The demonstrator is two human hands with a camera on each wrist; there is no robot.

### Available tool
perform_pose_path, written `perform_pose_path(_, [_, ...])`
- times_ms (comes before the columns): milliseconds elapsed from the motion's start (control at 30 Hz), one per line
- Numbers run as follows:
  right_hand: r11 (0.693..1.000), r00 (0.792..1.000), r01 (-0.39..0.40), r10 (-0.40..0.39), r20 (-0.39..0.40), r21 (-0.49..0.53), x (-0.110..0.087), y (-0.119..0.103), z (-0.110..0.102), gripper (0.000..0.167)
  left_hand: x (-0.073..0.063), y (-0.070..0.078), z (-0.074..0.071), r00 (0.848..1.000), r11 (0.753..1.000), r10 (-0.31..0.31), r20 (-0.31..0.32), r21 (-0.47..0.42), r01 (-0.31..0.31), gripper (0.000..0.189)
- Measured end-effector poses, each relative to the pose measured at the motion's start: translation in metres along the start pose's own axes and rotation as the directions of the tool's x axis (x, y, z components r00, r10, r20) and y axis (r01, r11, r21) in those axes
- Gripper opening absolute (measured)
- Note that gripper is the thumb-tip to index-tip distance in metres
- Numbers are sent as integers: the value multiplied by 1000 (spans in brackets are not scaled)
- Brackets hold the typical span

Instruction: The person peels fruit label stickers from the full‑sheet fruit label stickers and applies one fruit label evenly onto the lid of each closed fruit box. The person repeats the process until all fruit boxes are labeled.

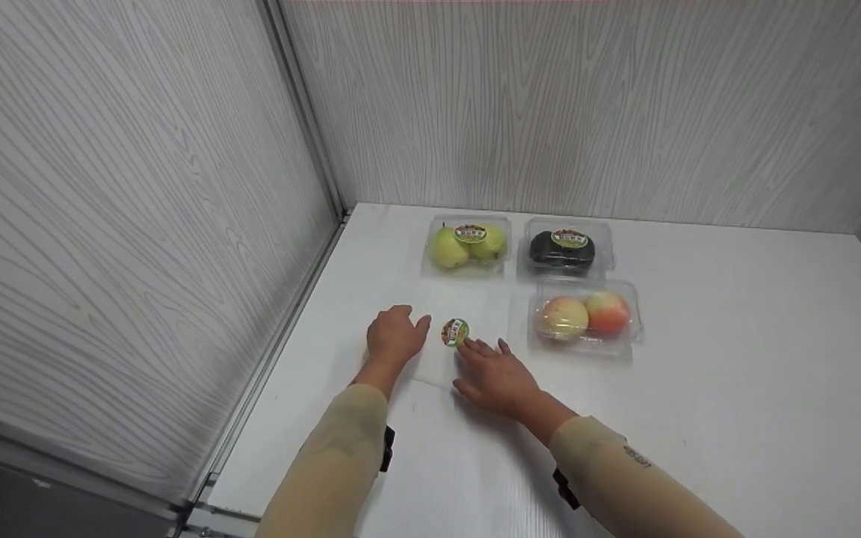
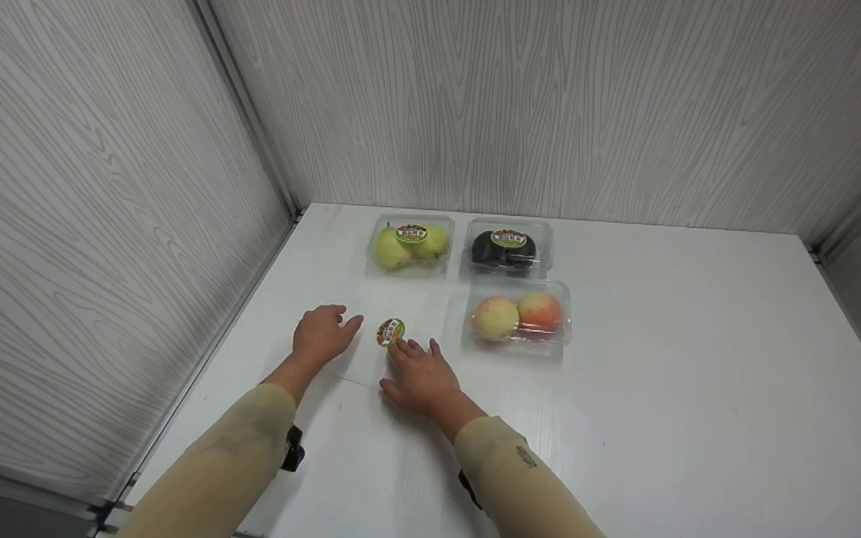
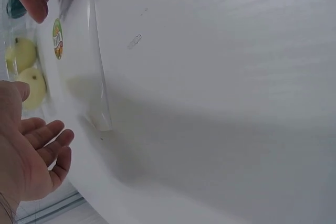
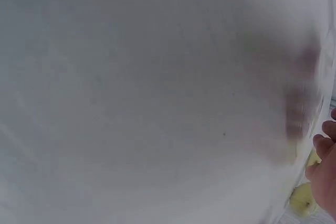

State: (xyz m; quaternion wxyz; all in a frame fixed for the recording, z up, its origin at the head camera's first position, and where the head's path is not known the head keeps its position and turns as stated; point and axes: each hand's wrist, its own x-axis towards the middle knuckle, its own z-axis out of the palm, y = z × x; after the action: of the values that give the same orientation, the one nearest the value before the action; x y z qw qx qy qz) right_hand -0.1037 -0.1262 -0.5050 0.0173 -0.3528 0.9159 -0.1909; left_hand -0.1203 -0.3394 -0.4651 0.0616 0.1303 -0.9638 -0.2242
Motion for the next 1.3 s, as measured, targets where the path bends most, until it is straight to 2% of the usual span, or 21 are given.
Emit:
perform_pose_path(167, [1000, 999, 21, -21, 35, -10, 3, 1, 4, 63, 1, 3, 5, 1000, 1000, -18, 6, -3, 18, 53])
perform_pose_path(400, [998, 995, 34, -30, 92, -52, 5, 0, 6, 60, 2, 3, 11, 997, 997, -57, 46, -48, 59, 55])
perform_pose_path(600, [999, 994, 26, -21, 107, -42, 3, -1, 7, 62, 4, 8, 17, 997, 996, -79, 22, -30, 80, 51])
perform_pose_path(933, [1000, 991, -13, 10, 133, 27, 3, 1, 2, 62, 4, 17, 21, 998, 998, -58, 0, 4, 58, 47])
perform_pose_path(1167, [998, 988, -37, 29, 149, 54, 3, 1, 2, 61, 4, 14, 24, 999, 999, -47, -12, -5, 47, 48])
perform_pose_path(1300, [997, 986, -54, 44, 159, 60, 3, 1, 3, 60, 5, 13, 26, 999, 998, -41, -5, -49, 41, 50])
